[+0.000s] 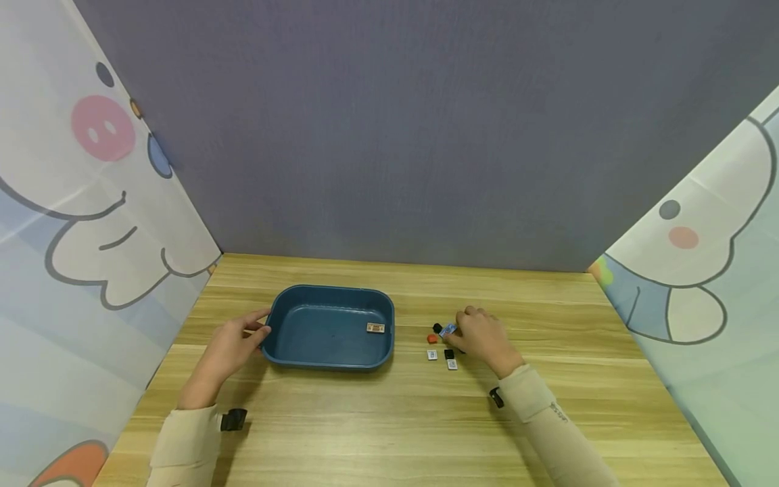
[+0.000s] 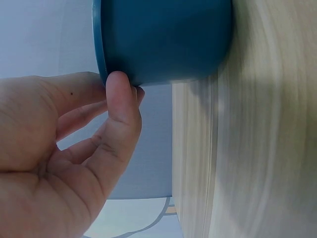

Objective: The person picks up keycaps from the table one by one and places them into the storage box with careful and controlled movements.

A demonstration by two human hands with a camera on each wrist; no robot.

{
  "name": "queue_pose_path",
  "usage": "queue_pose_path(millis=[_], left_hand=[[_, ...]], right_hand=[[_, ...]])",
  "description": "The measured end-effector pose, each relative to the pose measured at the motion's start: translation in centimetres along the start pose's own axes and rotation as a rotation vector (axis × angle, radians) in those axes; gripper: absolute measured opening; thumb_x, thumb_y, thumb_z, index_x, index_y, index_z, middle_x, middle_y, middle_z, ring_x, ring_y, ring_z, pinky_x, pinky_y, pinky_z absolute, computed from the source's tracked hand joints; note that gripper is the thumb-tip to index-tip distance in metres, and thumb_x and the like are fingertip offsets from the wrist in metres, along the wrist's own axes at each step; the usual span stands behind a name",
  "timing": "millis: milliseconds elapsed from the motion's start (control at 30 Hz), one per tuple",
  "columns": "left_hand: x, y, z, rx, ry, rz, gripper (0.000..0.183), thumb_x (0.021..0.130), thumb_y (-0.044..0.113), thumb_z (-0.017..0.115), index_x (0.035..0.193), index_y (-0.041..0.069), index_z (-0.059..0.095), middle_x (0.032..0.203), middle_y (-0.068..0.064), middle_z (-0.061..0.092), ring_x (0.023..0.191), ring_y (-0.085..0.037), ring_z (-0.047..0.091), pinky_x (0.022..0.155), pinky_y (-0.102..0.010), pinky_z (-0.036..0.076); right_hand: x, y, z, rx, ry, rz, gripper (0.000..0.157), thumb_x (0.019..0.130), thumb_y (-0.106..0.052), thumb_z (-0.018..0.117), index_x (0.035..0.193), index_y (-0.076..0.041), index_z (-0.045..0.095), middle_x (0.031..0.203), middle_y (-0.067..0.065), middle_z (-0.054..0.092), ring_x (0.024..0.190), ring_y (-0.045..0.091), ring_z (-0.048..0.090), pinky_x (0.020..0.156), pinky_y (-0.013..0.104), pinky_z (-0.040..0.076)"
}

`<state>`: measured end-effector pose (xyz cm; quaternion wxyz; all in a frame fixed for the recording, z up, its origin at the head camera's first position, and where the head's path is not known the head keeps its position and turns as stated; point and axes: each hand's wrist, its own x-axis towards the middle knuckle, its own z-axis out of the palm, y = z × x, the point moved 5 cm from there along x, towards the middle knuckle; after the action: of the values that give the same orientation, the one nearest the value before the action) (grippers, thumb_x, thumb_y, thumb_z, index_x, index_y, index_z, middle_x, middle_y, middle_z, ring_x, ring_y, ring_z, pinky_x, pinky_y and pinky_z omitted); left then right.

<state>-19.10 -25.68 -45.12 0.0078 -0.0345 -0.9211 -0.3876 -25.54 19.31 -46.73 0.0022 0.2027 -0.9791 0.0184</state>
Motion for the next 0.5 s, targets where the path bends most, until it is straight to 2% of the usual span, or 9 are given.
queue_pose_path(millis=[233,400,500], left_hand=[[0.05,0.01,-0.02,-0.002,0.003,0.002,0.045,0.1,0.007,0.061,0.143,-0.004,0.052,0.107,-0.023,0.069,0.07,-0.019,0.07,0.062,-0.037,0.056],[0.1,0.01,-0.03,-0.001,0.005,0.001,0.045,0.1,0.007,0.061,0.143,-0.004,0.051,0.108,-0.024,0.068,0.071,-0.02,0.07,0.063,-0.038,0.056],[0.11,-0.01,0.0,0.008,0.008,0.004,0.045,0.1,0.007,0.061,0.143,-0.004,0.051,0.107,-0.024,0.068,0.07,-0.02,0.07,0.062,-0.038,0.056]], right_hand=[[-0.14,-0.27,0.02,0.001,0.002,-0.002,0.042,0.088,-0.047,0.076,0.09,-0.006,0.069,0.081,0.003,0.054,0.062,0.015,0.047,0.05,0.029,0.041],[-0.1,-0.46,-0.05,0.011,0.001,0.0,0.042,0.088,-0.05,0.075,0.079,-0.01,0.063,0.079,0.002,0.052,0.06,0.015,0.045,0.048,0.03,0.04],[-0.07,-0.51,0.0,0.005,0.002,0.005,0.043,0.088,-0.051,0.075,0.077,-0.011,0.062,0.079,0.003,0.053,0.059,0.015,0.045,0.048,0.03,0.04]])
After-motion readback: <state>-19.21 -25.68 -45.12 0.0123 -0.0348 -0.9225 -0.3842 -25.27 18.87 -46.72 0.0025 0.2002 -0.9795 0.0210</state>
